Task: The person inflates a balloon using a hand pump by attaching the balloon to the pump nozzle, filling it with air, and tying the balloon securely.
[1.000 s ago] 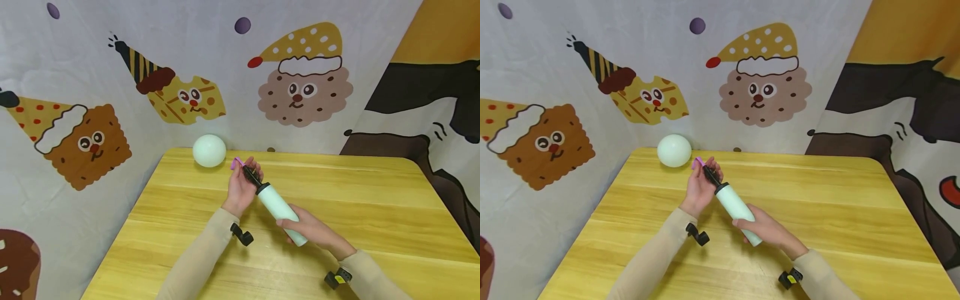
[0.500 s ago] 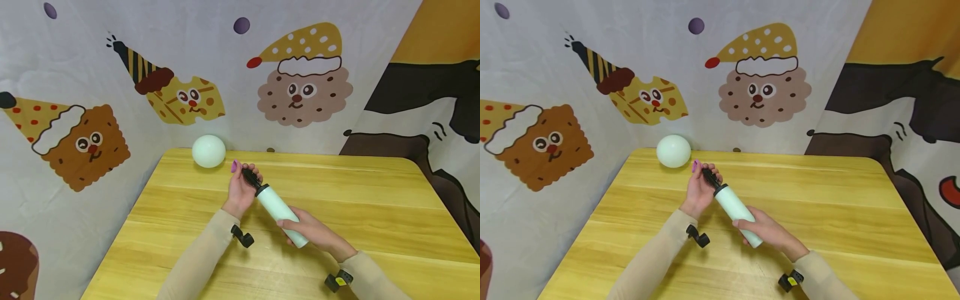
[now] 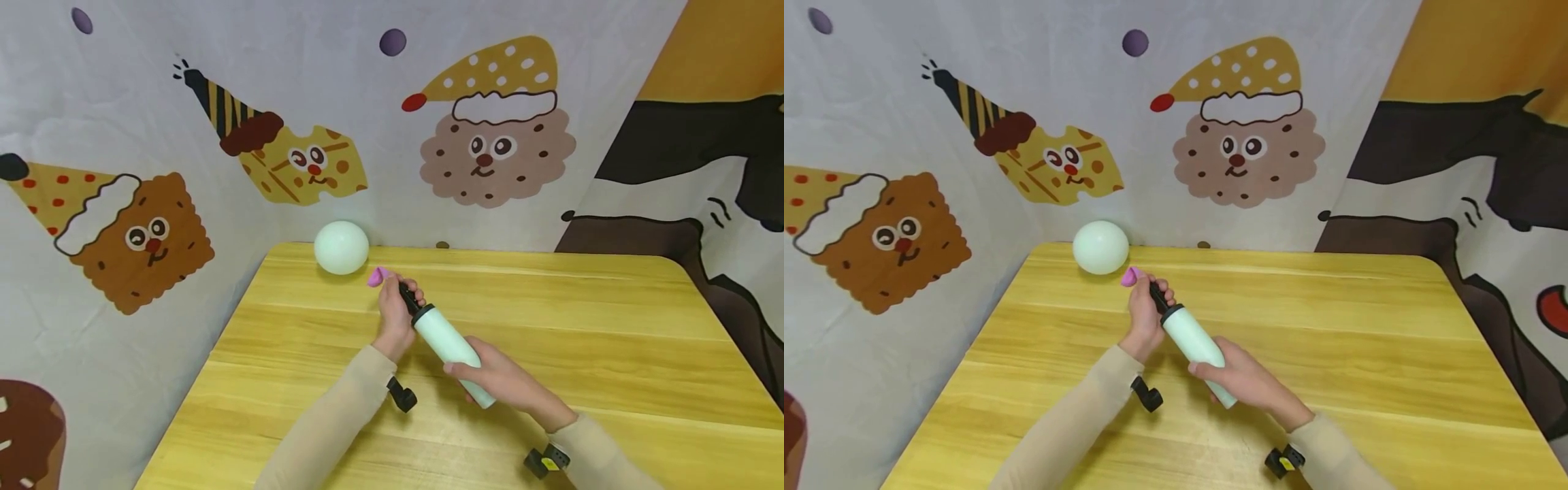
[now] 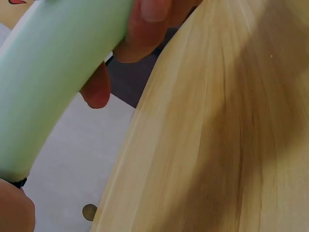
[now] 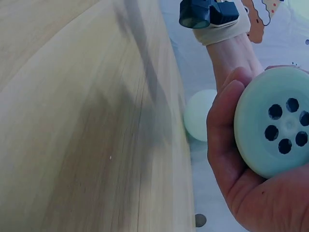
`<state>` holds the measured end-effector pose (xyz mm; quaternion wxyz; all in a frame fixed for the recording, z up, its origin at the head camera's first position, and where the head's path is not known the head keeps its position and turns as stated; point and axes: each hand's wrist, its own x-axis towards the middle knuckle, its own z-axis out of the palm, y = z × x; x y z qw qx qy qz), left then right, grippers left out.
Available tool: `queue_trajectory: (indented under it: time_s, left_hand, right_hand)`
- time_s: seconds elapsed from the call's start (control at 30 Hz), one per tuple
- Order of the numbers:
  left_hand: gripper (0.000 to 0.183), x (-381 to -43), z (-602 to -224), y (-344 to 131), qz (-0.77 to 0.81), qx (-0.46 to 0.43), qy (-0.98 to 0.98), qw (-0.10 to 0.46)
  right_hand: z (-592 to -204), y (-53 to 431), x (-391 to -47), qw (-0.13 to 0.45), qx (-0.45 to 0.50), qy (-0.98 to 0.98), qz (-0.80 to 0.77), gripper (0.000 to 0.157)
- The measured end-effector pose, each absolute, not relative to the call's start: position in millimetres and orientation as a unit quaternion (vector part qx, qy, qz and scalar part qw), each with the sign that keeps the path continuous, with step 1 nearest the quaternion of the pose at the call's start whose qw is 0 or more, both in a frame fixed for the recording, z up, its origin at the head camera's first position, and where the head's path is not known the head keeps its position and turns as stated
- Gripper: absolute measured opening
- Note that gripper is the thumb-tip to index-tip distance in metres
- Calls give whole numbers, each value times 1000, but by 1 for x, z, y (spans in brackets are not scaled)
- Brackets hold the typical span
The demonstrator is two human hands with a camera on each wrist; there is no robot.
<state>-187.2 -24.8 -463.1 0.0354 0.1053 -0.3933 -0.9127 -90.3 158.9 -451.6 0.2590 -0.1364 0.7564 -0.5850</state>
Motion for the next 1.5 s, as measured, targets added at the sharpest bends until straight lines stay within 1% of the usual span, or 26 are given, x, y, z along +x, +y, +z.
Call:
queue_trajectory:
  time_s: [0.13,0.27,0.37,0.63,0.73,0.83,1.0,1.17,1.33,1.4,1.5]
  left_hand:
    - [28,-186,-462,-25,-920,96,-380,22]
    - [31,-187,-457,-30,-952,82,-294,-25]
    - [36,-188,-454,-34,-968,66,-237,-51]
    - [38,-193,-452,-38,-966,57,-243,-63]
    - [33,-195,-455,-39,-966,67,-241,-69]
    - [28,-197,-456,-40,-967,79,-232,-70]
    - [31,-196,-454,-41,-963,74,-251,-59]
    - [30,-192,-454,-39,-944,51,-325,-25]
    - [27,-190,-459,-38,-902,51,-428,5]
    - [27,-190,-460,-38,-895,56,-441,4]
    - [27,-189,-459,-37,-919,73,-386,-20]
  right_hand:
    - [-454,158,-89,254,-136,753,-591,54]
    - [-458,157,-91,258,-136,731,-617,50]
    - [-457,156,-93,266,-133,708,-641,50]
    - [-452,155,-94,276,-124,693,-655,55]
    - [-454,155,-95,281,-122,693,-652,55]
    - [-455,156,-96,286,-120,692,-652,53]
    - [-457,157,-97,292,-120,687,-655,51]
    - [-455,158,-97,290,-125,689,-653,51]
    - [-454,160,-95,285,-131,700,-641,50]
    - [-454,160,-94,280,-131,708,-635,51]
    - [-455,161,-93,274,-131,714,-630,51]
